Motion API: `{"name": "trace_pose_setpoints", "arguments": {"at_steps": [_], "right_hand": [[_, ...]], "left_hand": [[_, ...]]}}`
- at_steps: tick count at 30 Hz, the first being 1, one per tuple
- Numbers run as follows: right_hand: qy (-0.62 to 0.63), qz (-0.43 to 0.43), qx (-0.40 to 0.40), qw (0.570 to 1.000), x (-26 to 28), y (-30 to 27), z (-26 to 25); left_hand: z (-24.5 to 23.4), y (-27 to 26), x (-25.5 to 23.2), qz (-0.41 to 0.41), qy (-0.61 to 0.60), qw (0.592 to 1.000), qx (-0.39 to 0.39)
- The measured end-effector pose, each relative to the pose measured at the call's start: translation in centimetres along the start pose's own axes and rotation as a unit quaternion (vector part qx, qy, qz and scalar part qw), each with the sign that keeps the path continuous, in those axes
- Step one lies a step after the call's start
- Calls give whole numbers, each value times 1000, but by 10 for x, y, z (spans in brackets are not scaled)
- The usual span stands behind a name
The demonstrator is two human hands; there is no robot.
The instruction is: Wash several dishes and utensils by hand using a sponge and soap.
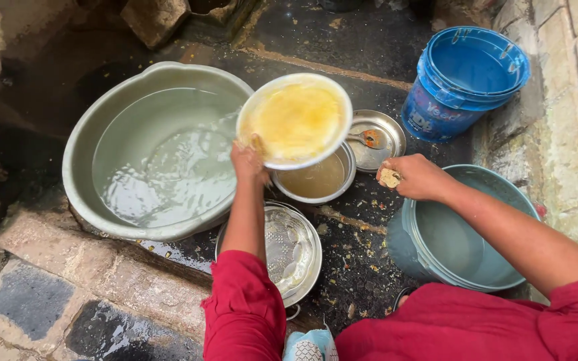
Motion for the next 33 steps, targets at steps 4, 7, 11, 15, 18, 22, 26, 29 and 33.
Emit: {"name": "trace_pose_setpoints", "arguments": {"at_steps": [4, 7, 11, 15, 18, 22, 26, 29, 33], "right_hand": [[1, 3, -12, 1000, -6, -7, -4], [0, 6, -15, 1000, -21, -6, 1], [-24, 5, 10, 1000, -29, -3, 7], [-30, -27, 1, 999, -14, -6, -1], [-47, -10, -15, 999, 28, -8, -28], [-50, -97, -112, 988, 47, 30, -47], [37, -125, -286, 949, 80, 61, -42], [27, -172, -356, 918, 105, 67, 3], [-201, -241, -180, 932, 138, -2, 73]], "left_hand": [[24, -31, -1, 132, 100, 982, 86], [57, -86, -48, 310, 314, 895, 58], [87, -141, -85, 258, 594, 762, -28], [96, -162, -90, 283, 664, 692, 2], [105, -180, -102, 321, 641, 698, 5], [90, -168, -97, 292, 561, 774, -2], [82, -166, -75, 259, 204, 930, 162], [94, -191, -68, 196, 114, 956, 187], [79, -182, -62, 245, 36, 950, 188]]}}
Point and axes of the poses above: each hand's wrist, its own y-axis towards the middle knuckle, its own z-axis out of the palm, x = y × z, the point moved 3 cm from there along y, towards the middle knuckle, and after that the axes turned 5 degrees about -y, right-handed, at the moved point
